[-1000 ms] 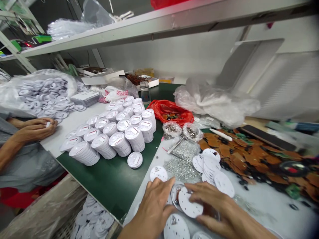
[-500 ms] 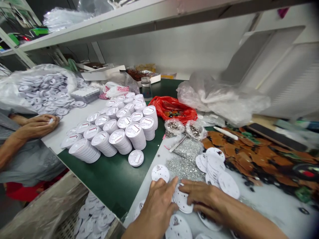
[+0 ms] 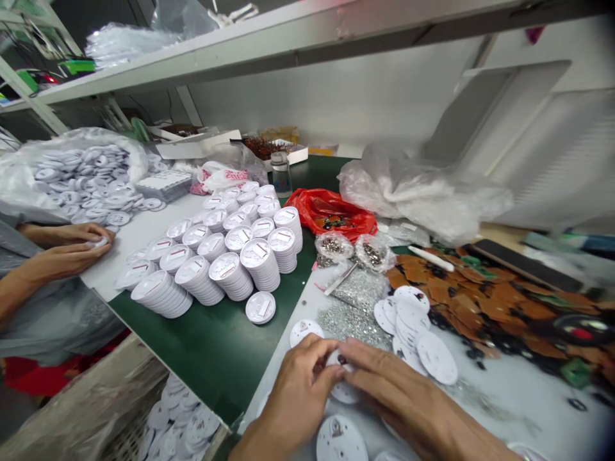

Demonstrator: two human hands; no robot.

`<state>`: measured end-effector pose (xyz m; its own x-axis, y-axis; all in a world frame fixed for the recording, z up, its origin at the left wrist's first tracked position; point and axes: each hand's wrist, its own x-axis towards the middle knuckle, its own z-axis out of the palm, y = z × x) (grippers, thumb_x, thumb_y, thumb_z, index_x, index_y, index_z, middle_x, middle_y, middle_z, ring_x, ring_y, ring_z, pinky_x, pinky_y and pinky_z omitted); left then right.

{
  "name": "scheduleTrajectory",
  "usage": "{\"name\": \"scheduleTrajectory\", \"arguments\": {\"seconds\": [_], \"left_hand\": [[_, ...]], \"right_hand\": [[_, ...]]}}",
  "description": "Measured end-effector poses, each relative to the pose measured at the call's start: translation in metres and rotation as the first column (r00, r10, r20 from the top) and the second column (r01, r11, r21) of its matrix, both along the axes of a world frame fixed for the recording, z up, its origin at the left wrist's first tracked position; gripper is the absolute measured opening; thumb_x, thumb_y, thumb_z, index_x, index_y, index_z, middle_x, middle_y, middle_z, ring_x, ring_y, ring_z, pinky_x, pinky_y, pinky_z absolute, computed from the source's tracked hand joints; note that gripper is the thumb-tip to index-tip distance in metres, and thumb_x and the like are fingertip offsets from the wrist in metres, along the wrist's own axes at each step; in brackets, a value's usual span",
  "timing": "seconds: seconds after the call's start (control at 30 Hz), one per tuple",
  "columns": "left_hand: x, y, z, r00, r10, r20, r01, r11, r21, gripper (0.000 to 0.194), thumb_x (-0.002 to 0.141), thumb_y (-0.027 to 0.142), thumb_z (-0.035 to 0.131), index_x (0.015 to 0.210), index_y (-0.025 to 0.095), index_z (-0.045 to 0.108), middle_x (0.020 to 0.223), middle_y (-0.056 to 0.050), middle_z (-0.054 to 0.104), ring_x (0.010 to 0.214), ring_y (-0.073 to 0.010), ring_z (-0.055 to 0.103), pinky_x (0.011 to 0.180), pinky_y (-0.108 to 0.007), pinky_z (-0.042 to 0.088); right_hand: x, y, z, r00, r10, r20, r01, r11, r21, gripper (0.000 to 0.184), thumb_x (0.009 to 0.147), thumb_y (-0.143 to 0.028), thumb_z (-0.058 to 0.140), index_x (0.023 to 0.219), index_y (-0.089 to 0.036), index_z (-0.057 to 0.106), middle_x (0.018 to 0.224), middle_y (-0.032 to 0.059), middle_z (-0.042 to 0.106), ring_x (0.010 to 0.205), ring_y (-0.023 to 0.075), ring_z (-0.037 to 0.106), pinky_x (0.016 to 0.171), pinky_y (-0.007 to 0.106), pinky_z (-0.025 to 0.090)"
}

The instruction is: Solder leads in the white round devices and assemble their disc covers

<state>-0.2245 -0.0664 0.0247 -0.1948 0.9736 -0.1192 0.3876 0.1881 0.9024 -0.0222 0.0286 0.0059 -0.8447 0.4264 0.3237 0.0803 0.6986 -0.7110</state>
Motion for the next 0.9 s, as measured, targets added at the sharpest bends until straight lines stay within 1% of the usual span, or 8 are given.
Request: {"name": "scheduleTrajectory", "arguments": {"seconds": [0.1,0.17,0.27,0.4,0.5,0.7,0.8,0.9], "left_hand": [[0.006,-0.003,0.002,0.993,0.073,0.095,-0.079,0.995,0.064,0.024,0.091,0.025,0.062,0.111,0.021,0.075,0.097,-0.004,0.065,0.086,-0.0208,0.06,0.079,-0.03,0.045],[0.01,-0.006,0.001,0.987,0.056,0.153,-0.069,0.994,0.084,0.026,0.092,0.028,0.063,0.115,0.022,0.074,0.1,-0.005,0.065,0.089,-0.0207,0.061,0.079,-0.029,0.046],[0.013,-0.007,0.0,0.973,-0.008,0.23,-0.018,0.994,0.107,0.026,0.095,0.035,0.061,0.113,0.021,0.074,0.1,-0.006,0.065,0.092,-0.0217,0.063,0.081,-0.029,0.047],[0.012,-0.006,0.0,0.971,0.016,0.239,-0.036,0.996,0.081,0.025,0.095,0.037,0.061,0.102,0.017,0.075,0.095,-0.006,0.066,0.09,-0.0221,0.064,0.081,-0.031,0.048],[0.011,-0.006,0.0,0.963,-0.035,0.267,0.025,0.999,0.041,0.026,0.094,0.036,0.06,0.103,0.016,0.075,0.097,-0.007,0.068,0.091,-0.0226,0.064,0.081,-0.031,0.047],[0.015,-0.004,-0.007,0.975,0.063,0.214,-0.064,0.998,-0.001,0.029,0.092,0.039,0.058,0.095,0.014,0.072,0.091,-0.009,0.068,0.084,-0.0233,0.064,0.075,-0.032,0.049],[0.017,-0.005,-0.01,0.965,0.083,0.248,-0.089,0.996,0.013,0.026,0.09,0.037,0.06,0.095,0.014,0.072,0.093,-0.009,0.07,0.088,-0.0247,0.066,0.078,-0.034,0.051],[0.018,-0.007,-0.01,0.935,0.053,0.349,-0.063,0.998,0.018,0.029,0.085,0.032,0.069,0.109,0.015,0.071,0.104,-0.01,0.072,0.096,-0.0263,0.068,0.085,-0.035,0.053]], "right_hand": [[-0.004,-0.006,0.002,0.984,-0.158,0.083,0.172,0.966,-0.191,0.049,0.097,-0.036,0.066,0.145,-0.031,0.057,0.146,0.0089,0.062,0.128,0.0272,0.063,0.1,0.035,0.057],[-0.009,-0.008,0.007,0.966,-0.222,0.136,0.258,0.886,-0.386,0.034,0.1,-0.043,0.06,0.128,-0.027,0.068,0.116,0.0077,0.076,0.101,0.0235,0.073,0.082,0.03,0.059],[-0.013,-0.009,0.013,0.962,-0.194,0.191,0.266,0.816,-0.513,0.03,0.1,-0.048,0.057,0.103,-0.024,0.073,0.085,0.0026,0.074,0.078,0.019,0.067,0.069,0.029,0.052],[-0.012,-0.011,0.011,0.972,-0.18,0.148,0.233,0.728,-0.644,0.028,0.097,-0.048,0.062,0.1,-0.022,0.072,0.093,0.004,0.074,0.085,0.02,0.066,0.075,0.03,0.049],[-0.01,-0.013,0.007,0.969,-0.194,0.153,0.243,0.644,-0.725,0.027,0.096,-0.047,0.064,0.102,-0.021,0.07,0.091,0.0042,0.073,0.085,0.0202,0.067,0.075,0.03,0.049],[-0.014,-0.019,0.007,0.97,-0.197,0.144,0.238,0.635,-0.735,0.024,0.095,-0.043,0.066,0.106,-0.021,0.066,0.1,0.006,0.072,0.092,0.0223,0.068,0.079,0.032,0.051],[-0.016,-0.021,0.004,0.967,-0.228,0.113,0.229,0.588,-0.776,0.025,0.094,-0.043,0.067,0.104,-0.021,0.064,0.094,0.0045,0.07,0.087,0.0209,0.069,0.074,0.03,0.053],[-0.017,-0.019,-0.002,0.969,-0.234,0.083,0.199,0.529,-0.825,0.03,0.091,-0.048,0.07,0.101,-0.02,0.065,0.089,0.0042,0.069,0.078,0.0196,0.067,0.065,0.029,0.053]]}}
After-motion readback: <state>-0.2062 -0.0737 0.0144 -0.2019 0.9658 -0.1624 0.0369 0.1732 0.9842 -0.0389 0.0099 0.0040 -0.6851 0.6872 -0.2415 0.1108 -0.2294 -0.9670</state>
